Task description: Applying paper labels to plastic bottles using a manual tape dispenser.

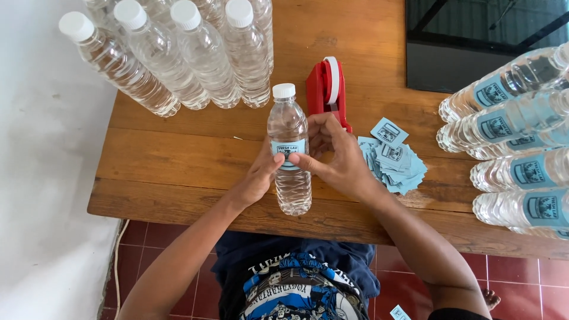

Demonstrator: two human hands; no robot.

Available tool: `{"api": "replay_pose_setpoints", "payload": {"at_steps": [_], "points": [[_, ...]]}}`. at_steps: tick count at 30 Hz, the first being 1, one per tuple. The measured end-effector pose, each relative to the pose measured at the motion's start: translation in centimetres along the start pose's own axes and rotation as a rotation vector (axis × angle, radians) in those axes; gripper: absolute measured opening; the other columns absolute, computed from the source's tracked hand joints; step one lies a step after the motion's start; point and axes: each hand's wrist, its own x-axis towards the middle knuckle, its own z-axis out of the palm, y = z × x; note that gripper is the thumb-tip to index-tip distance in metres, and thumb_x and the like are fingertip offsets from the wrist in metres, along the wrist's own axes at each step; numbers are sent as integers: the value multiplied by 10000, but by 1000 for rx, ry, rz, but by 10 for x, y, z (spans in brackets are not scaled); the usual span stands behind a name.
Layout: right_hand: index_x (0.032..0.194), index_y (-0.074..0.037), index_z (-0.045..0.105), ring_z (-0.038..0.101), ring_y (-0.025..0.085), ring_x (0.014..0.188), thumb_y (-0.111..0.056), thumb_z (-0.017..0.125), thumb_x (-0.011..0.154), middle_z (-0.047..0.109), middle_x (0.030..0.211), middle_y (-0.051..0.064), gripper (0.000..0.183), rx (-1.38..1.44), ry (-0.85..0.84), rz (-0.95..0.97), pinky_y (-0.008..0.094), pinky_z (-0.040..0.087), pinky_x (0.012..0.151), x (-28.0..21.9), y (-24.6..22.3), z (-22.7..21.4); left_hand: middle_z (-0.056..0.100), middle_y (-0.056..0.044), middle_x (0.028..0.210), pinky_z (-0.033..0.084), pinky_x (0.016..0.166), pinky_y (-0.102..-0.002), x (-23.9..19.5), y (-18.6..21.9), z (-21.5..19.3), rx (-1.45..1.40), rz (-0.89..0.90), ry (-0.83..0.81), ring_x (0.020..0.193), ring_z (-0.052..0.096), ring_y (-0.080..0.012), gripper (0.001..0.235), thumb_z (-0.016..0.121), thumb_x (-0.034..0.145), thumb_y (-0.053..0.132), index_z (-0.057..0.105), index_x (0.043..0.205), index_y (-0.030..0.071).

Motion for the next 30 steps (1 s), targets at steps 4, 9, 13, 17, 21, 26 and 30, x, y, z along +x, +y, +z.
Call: {"api": "replay_pose_setpoints", "payload": {"at_steps": [4, 9, 13, 17, 21, 26, 30], "points": [[1447, -6, 620, 776, 240, 902, -234, 926, 1022, 765, 1075, 145, 571, 6, -29, 17, 372, 646, 806, 4, -13, -6, 397, -216, 1824, 370, 1368, -587, -3, -2, -8, 15, -38, -11, 1570, 524, -330, 907, 514, 1196, 565, 105, 1890, 150], [1492, -16, 630, 799, 245, 971, -173, 850, 1068, 792, 1127, 155, 502, 47, -105, 22, 395, 670, 857, 5, -18, -16, 662, -81, 1476, 528, 668, -125, 2, 15, 3, -50, -91, 51, 709, 475, 60, 964, 543, 1134, 705, 191, 1887, 218], [1491, -1, 638, 814, 278, 966, -186, 853, 1052, 787, 1120, 175, 523, 80, -122, 25, 439, 684, 873, 3, -19, -23, 687, -91, 1488, 455, 564, -119, -7, -13, -14, -41, -124, 48, 694, 466, 41, 951, 543, 1116, 671, 229, 1882, 203], [1486, 0, 657, 807, 271, 914, -207, 909, 1003, 772, 1079, 166, 583, 109, -114, -7, 437, 687, 844, 2, -22, -22, 447, -275, 1765, 478, 1273, -579, -4, -9, -10, -40, -76, -57, 1494, 577, -397, 970, 563, 1126, 588, 184, 1884, 116], [1468, -34, 675, 771, 183, 918, -279, 1004, 928, 803, 1049, 114, 678, 59, -73, -52, 395, 675, 877, 1, -23, -22, 349, -258, 1853, 337, 1375, -678, 1, 16, 0, 65, -32, -159, 1684, 384, -450, 878, 562, 1156, 553, 243, 1883, 179], [1197, -28, 719, 669, 154, 724, -419, 996, 909, 719, 788, 101, 559, -16, 20, -161, 371, 612, 698, -3, -29, -19, 489, -151, 1790, 372, 1362, -585, 1, 20, -5, 72, -6, -215, 1599, 500, -273, 837, 625, 1124, 356, 321, 1858, 92], [1078, -42, 693, 621, 143, 646, -439, 1005, 864, 619, 684, 89, 548, -76, 57, -229, 304, 543, 629, -7, -47, -19, 574, -179, 1701, 387, 1342, -594, 2, 19, -13, 136, 18, -230, 1536, 531, -270, 816, 636, 1103, 401, 420, 1801, 36]]}}
